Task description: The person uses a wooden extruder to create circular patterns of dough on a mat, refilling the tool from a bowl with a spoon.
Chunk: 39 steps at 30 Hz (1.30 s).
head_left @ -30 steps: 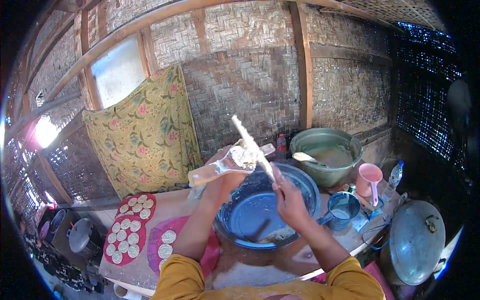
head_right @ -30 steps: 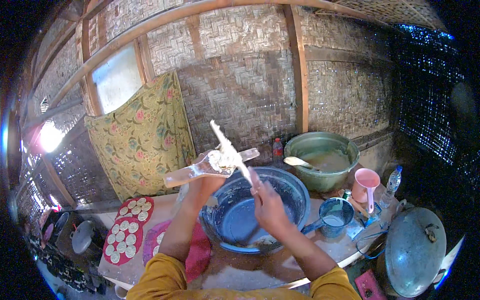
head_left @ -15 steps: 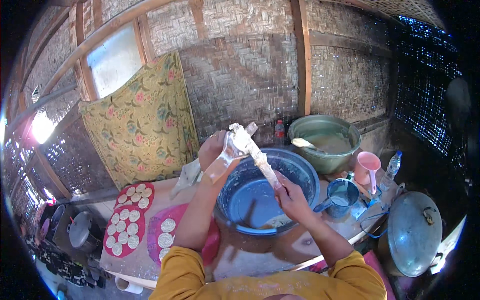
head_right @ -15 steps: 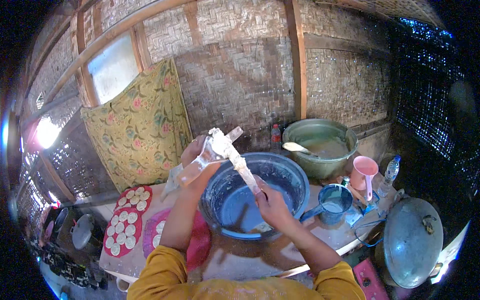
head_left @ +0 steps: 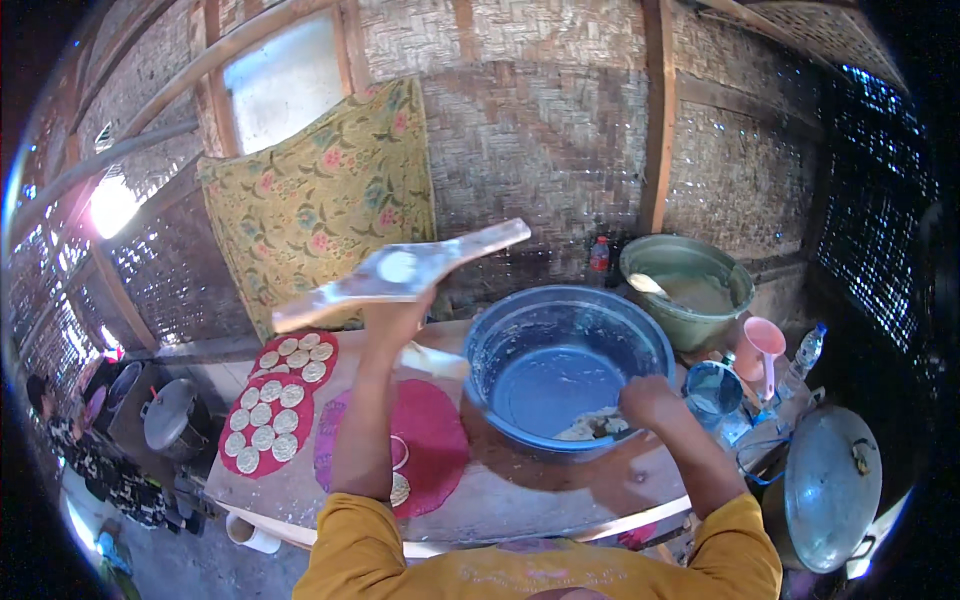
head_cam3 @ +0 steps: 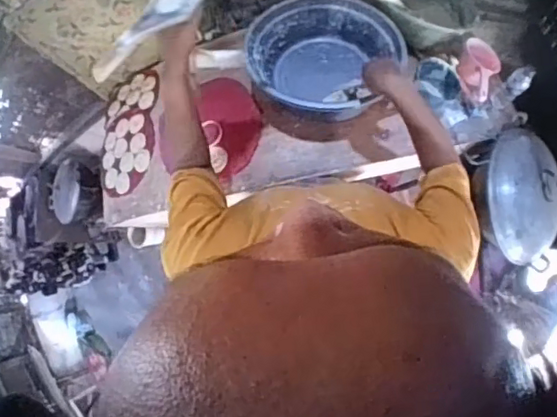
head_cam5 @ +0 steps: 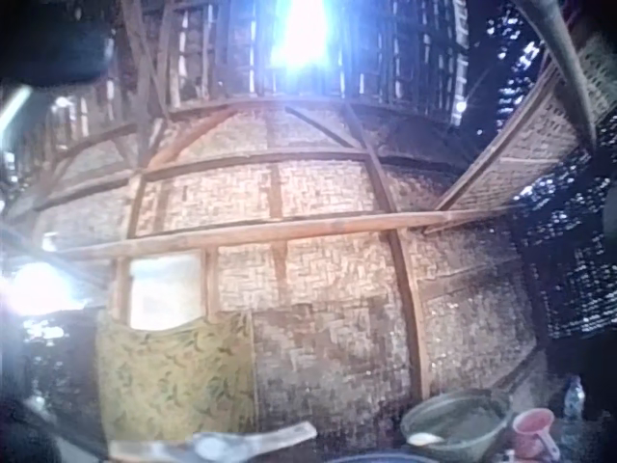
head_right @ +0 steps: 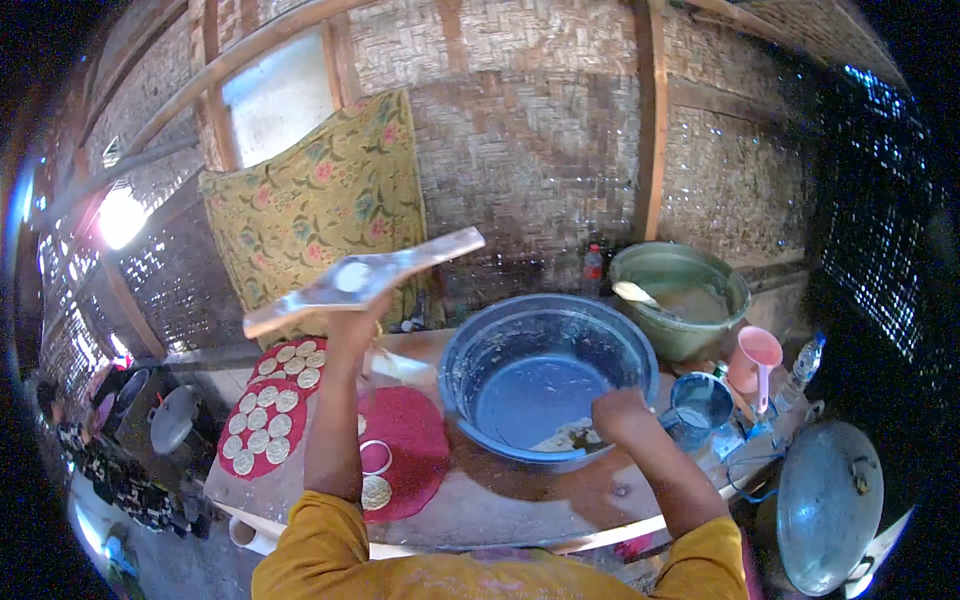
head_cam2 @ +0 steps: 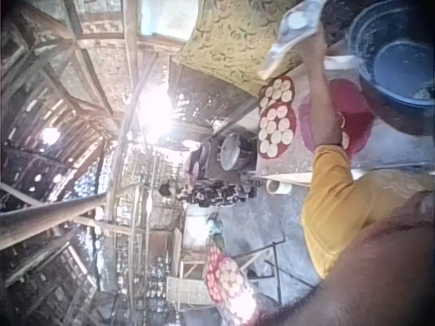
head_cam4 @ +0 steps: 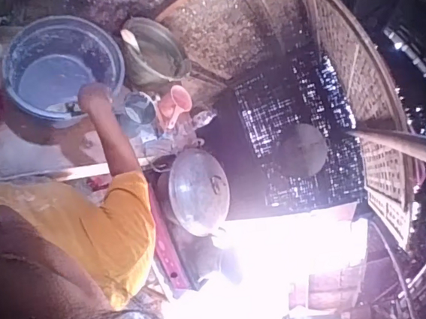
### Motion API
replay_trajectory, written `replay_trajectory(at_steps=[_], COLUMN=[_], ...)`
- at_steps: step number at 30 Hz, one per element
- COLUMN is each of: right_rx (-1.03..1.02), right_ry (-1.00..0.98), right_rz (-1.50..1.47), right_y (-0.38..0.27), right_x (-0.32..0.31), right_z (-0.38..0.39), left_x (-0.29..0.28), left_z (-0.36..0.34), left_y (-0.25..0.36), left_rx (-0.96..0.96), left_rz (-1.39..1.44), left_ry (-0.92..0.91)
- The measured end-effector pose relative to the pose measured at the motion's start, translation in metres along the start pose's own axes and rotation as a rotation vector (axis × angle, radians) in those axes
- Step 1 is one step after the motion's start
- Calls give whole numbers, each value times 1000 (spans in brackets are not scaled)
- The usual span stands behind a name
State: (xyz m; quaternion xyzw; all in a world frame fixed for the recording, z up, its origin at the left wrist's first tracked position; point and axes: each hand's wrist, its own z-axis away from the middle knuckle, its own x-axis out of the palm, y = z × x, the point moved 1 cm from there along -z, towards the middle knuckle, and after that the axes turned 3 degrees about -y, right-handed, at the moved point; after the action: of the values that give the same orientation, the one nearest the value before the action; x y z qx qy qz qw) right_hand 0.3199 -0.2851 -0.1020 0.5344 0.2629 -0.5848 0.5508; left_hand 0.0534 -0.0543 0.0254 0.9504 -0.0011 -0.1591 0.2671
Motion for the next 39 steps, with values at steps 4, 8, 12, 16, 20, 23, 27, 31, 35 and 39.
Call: replay_trajectory(at_steps=[4,8,12,16,20,23,27,31,35,39], right_rx=[-510,-886,-931,-535,-549,-588,-709,-704,-632,-662], right_ry=[589,-540,-1090,-355,442,588,676,491,261,165], right_rz=[-652,-2320,-2727,-2312,-1926,-1501,-947,-789,-770,-867], right_y=[-77,-188,-257,-240,-269,-283,-312,-330,-350,-348], right_x=[-74,-77,-36,-84,-131,-156,-183,-193,-196,-177], right_z=[3,-22,-38,-11,-12,-8,9,2,-18,-67], left_x=[-63,-47,-59,-129,-161,-168,-184,-182,-184,-183], left_z=[22,39,85,163,201,210,225,181,179,175], left_y=[-20,-37,-103,-157,-149,-143,-162,-130,-134,-156], left_rx=[-332,-300,-577,-717,-651,-591,-539,-288,-230,-333], left_rz=[1383,1866,1350,630,465,585,807,6,257,438], left_ry=[0,-117,93,110,-220,-324,-393,-925,-789,-789])
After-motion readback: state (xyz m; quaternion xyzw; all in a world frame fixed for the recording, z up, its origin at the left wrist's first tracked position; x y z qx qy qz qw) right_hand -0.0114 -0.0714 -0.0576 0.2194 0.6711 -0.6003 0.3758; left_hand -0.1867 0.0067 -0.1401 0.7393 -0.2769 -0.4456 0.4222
